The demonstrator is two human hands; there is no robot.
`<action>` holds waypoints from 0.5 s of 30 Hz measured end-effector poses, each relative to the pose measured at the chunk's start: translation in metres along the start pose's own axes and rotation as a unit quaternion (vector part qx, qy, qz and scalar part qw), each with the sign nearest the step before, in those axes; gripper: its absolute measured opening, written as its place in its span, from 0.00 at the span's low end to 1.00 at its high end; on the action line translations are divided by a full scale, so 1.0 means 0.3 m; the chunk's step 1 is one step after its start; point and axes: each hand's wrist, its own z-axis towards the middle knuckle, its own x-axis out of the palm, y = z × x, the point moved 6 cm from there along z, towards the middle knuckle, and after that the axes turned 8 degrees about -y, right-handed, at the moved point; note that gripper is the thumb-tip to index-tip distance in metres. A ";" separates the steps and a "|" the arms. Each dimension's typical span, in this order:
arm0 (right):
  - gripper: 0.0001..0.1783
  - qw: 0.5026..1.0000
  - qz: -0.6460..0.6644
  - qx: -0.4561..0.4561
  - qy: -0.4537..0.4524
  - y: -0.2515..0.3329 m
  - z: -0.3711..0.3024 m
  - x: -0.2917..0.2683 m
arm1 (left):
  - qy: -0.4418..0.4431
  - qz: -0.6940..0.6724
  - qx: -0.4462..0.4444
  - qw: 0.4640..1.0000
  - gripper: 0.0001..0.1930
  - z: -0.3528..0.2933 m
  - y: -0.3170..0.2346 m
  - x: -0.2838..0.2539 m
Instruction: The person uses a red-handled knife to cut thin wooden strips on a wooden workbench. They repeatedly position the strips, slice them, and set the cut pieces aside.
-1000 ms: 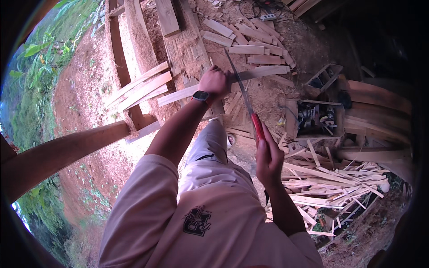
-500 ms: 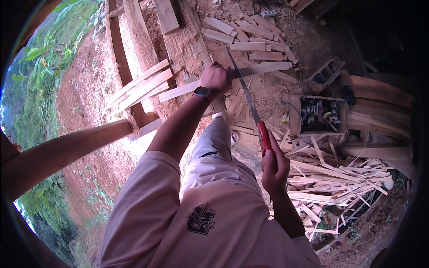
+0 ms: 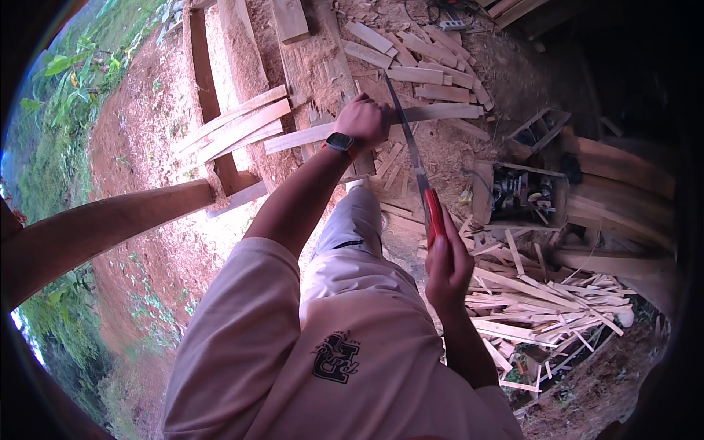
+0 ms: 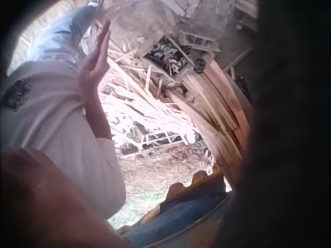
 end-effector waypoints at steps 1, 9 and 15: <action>0.25 1.000 0.004 0.007 0.003 0.023 -0.020 -0.017 | 0.010 0.008 -0.012 1.000 0.09 -0.007 0.011 0.004; 0.21 0.990 0.029 -0.112 -0.084 -0.057 0.365 0.192 | 0.055 0.005 -0.013 0.998 0.09 0.012 0.040 0.059; 0.24 0.991 0.027 -0.099 -0.082 -0.019 0.256 0.171 | -0.011 0.007 0.019 1.000 0.12 0.012 0.063 0.044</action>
